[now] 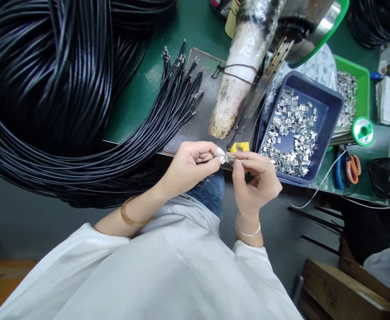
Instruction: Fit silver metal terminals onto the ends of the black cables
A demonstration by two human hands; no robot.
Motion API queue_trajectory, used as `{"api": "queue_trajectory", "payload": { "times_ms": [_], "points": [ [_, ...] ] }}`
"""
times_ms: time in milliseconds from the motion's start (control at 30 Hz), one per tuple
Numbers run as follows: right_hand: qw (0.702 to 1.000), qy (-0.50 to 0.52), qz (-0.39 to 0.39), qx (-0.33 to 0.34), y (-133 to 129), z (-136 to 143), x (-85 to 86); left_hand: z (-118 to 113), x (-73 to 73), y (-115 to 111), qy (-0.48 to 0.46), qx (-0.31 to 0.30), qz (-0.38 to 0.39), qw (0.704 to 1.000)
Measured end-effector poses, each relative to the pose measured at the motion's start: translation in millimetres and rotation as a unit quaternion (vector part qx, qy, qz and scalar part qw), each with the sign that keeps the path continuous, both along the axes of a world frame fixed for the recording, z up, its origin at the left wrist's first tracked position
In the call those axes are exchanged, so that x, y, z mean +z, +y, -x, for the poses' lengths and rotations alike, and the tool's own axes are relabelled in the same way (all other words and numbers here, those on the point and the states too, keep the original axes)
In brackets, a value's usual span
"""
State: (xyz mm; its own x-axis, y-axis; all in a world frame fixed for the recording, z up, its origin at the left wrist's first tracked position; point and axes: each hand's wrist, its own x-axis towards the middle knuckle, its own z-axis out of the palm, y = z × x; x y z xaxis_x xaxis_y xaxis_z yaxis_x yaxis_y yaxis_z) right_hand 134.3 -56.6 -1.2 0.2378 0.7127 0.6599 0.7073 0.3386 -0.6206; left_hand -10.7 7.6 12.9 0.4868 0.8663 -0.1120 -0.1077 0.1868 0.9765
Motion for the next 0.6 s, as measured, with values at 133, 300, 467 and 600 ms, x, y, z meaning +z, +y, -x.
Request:
{"api": "queue_trajectory", "payload": {
  "times_ms": [133,300,467,600],
  "points": [
    [0.999,0.012,-0.041,-0.022,-8.5,-6.1,5.5,3.2,3.0,-3.0,-0.012,-0.019,0.048,0.999],
    [0.99,-0.141,-0.029,-0.006,-7.6,-2.1,10.6,1.6,7.8,-1.2,-0.067,-0.019,0.076,0.995],
    [0.993,-0.119,-0.013,-0.011,-1.1,3.9,4.5,-2.9,6.2,2.2,-0.067,0.028,0.075,0.995],
    [0.996,-0.088,-0.008,-0.01,1.6,3.9,3.9,-5.1,5.4,3.7,-0.079,0.035,0.076,0.993]
  ]
}}
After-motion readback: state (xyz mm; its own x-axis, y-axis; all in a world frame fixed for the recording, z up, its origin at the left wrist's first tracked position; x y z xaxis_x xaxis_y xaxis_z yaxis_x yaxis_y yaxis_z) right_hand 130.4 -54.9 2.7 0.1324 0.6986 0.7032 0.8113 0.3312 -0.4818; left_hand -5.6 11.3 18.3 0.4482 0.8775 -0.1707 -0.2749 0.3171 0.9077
